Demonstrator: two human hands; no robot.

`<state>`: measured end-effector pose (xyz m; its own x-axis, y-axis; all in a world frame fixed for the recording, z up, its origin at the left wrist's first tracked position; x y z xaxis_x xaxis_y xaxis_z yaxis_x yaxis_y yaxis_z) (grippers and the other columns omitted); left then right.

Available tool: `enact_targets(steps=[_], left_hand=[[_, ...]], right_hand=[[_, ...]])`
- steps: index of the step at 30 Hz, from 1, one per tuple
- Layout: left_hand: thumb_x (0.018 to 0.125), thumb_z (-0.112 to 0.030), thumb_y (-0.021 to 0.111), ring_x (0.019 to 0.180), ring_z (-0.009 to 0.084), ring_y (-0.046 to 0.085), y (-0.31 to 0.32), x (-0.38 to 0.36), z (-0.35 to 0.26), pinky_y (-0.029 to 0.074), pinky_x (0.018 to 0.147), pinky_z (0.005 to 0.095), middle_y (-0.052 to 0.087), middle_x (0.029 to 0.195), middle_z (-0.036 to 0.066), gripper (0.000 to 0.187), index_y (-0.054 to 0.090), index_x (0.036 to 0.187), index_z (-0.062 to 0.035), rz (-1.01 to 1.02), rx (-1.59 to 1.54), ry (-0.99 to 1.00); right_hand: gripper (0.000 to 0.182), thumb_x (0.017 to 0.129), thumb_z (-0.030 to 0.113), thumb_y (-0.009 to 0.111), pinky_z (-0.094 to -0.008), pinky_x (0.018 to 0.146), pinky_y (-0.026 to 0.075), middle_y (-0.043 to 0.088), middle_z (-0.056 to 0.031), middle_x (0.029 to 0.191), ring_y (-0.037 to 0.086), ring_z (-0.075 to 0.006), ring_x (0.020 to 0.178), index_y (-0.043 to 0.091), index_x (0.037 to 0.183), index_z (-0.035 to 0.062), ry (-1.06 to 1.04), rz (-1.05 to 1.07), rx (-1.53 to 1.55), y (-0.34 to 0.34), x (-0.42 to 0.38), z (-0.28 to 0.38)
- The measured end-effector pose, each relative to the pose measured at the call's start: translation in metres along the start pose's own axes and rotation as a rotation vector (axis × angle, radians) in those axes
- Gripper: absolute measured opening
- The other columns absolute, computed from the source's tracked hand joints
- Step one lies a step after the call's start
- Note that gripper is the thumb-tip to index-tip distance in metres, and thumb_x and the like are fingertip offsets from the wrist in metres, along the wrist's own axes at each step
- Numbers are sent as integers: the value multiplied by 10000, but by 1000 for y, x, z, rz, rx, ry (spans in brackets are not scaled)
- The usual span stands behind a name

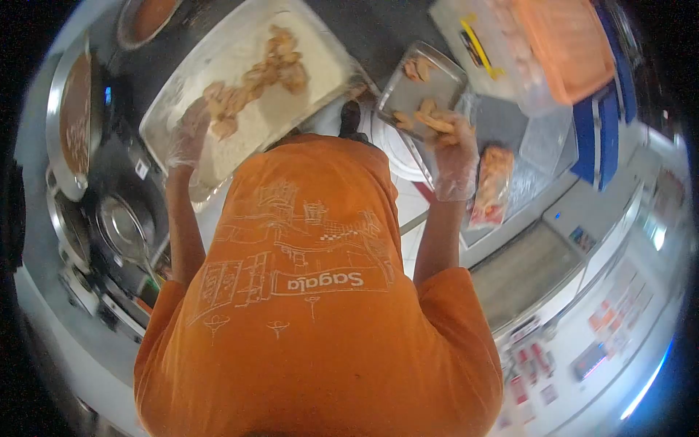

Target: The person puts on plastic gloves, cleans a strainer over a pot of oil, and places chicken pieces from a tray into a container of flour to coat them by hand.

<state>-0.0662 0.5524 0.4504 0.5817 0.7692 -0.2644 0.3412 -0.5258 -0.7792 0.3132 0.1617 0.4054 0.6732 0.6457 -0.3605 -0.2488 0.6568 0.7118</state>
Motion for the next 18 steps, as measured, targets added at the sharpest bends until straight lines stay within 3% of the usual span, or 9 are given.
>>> enact_targets(steps=[2,5,7,11,14,15,16,17,18], left_hand=[[981,-295,583,1235,265,562,0,-21,32,430,1011,339,578,1354,153,430,556,1332,-49,-57,-113,-44],[981,-286,587,1219,266,569,4,-48,70,431,1006,339,587,1335,164,440,540,1340,-35,-107,-287,-119],[983,-290,584,1215,261,565,-1,-68,71,426,1009,343,596,1315,173,449,529,1348,-33,-86,-322,-211],[963,-279,613,1184,294,591,1,-83,87,442,990,346,599,1306,193,463,528,1358,-52,-124,-315,-260],[973,-461,498,1067,385,635,16,-77,100,489,934,415,634,1200,239,517,574,1304,-71,59,146,-355],[971,-536,418,1084,385,624,37,-70,116,462,968,450,639,1178,242,598,531,1347,-85,264,219,-433],[971,-536,418,1084,385,624,49,-68,132,462,968,450,639,1178,242,598,531,1347,-85,260,202,-442],[958,-548,433,1128,377,601,63,-64,133,438,996,443,624,1208,245,622,504,1374,-91,242,280,-259],[946,-559,448,1173,369,579,79,-66,132,414,1025,437,609,1238,247,649,477,1400,-97,225,356,-77]], right_hand=[[267,918,168,552,-421,825,521,625,-225,1146,642,-314,927,640,1056,-43,-28,2,-312,87,20,-21],[242,907,108,544,-423,925,497,628,-216,1161,637,-310,1006,659,1037,-61,-74,297,-640,214,32,-49],[250,908,83,559,-370,983,472,637,-191,1172,633,-264,1050,658,1081,-67,-54,421,-780,263,45,-75],[288,901,121,624,-277,932,483,656,-119,1160,620,-161,1043,646,1137,-44,50,414,-1115,276,91,-121],[363,923,220,611,-332,936,488,659,-162,1155,631,-244,1054,618,1169,-46,280,441,-1271,240,134,-189],[363,923,220,611,-332,936,488,659,-162,1155,631,-244,1054,618,1169,-46,284,455,-1288,240,140,-206],[403,933,277,587,-375,951,478,650,-203,1157,624,-304,1064,607,1178,-43,112,604,-1904,243,141,-224],[446,944,333,562,-418,966,469,641,-244,1158,618,-363,1074,595,1187,-39,-114,743,-2508,238,143,-241],[446,944,333,562,-418,966,469,641,-244,1158,618,-363,1074,595,1187,-39,-106,764,-2521,220,145,-254]])
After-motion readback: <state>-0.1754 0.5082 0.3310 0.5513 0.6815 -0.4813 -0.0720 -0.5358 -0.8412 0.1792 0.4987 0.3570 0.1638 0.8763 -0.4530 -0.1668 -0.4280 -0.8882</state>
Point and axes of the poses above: each hand's wrist, its own x-axis towards the middle knuckle, its own y-axis out of the palm, z = x × y, the point moved 9 cm from there along x, towards the middle knuckle
